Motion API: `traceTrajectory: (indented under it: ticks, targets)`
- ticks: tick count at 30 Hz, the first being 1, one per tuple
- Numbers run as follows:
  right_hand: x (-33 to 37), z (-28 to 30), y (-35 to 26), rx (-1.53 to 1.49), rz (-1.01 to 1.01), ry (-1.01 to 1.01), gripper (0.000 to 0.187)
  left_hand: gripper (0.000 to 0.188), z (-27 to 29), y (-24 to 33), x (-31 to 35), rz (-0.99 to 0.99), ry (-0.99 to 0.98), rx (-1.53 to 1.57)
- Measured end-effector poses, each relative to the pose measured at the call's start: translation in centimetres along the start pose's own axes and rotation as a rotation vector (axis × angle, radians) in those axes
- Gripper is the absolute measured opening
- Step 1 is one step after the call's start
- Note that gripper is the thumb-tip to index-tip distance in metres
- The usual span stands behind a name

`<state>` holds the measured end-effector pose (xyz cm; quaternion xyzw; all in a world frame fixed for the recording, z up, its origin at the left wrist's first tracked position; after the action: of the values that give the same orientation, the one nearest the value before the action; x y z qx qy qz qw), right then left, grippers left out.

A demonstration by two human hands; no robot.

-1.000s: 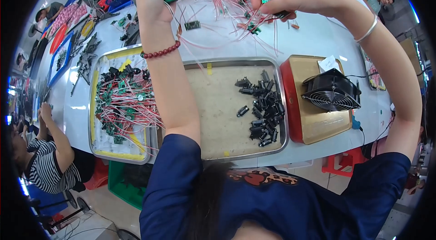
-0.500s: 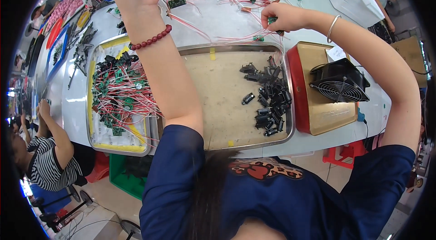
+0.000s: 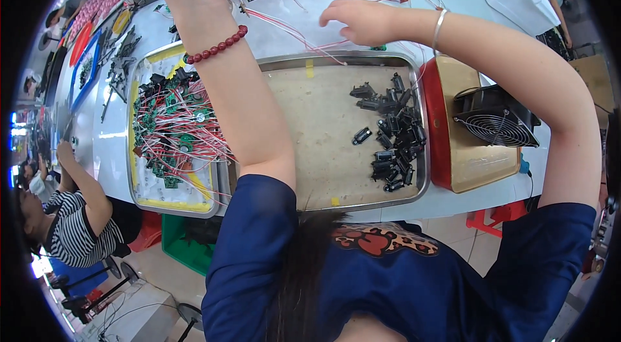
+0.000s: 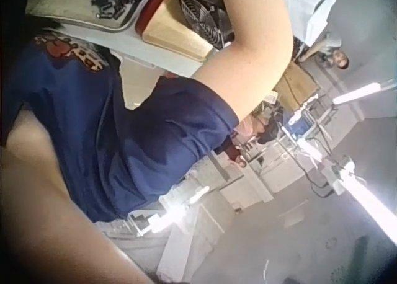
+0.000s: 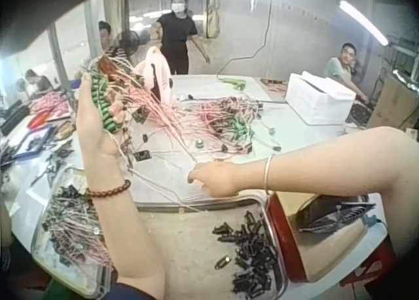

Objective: The person solders small electronic components onto wires and circuit boards using a soldering gun.

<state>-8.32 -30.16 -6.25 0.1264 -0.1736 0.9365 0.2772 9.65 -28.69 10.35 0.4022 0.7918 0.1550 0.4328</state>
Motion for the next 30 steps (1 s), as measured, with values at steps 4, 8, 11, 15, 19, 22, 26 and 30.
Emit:
traceTrajectory:
  ticks: [4, 8, 11, 15, 19, 22, 26, 30]
  targets:
    - [-2.6, -2.1, -2.5, -0.219, 0.027, -0.292, 0.033, 0.022, -0.2, -3.8, 0.9, 0.346, 0.096, 0.597]
    - [-3.2, -2.5, -2.5, -0.121, 0.042, -0.253, 0.03, 0.022, 0.4, -1.1, -0.1, -0.007, 0.049, 0.021]
    - [-3.3, -2.4, -2.2, -0.185, -0.05, -0.263, 0.027, 0.022, 0.6, -0.9, -0.1, 0.024, 0.034, 0.039]
    - [-2.5, -1.0, -1.0, -0.293, -0.031, -0.093, 0.019, 0.023, 0.5, -0.8, -0.4, -0.01, 0.001, 0.018]
    - [-1.1, 0.1, -0.1, -0.409, -0.041, -0.02, 0.024, 0.023, 1.3, -0.6, -0.1, -0.016, 0.071, 0.019]
    - [1.3, 0.8, 0.7, -0.562, -0.125, -0.017, 0.027, 0.023, 1.7, -0.2, -0.1, -0.021, 0.087, 0.014]
    - [5.5, 3.0, 1.6, -0.702, -0.281, 0.051, 0.029, 0.024, 1.4, 0.0, 0.0, -0.044, 0.085, -0.016]
    - [9.2, 4.7, 2.3, -0.893, -0.297, 0.167, 0.029, 0.025, 2.1, -0.5, -0.1, -0.001, 0.116, 0.028]
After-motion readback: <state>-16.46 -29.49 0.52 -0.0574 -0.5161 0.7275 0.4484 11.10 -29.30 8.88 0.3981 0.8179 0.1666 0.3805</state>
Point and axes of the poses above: each hand's wrist, its own x-axis away from the middle knuckle, its own z-axis out of the back of the hand, y = z × x, the point moved 10 cm from there along -x, towards the middle knuckle, and after that the axes turned 9 degrees about -y, right-handed, at the moved point
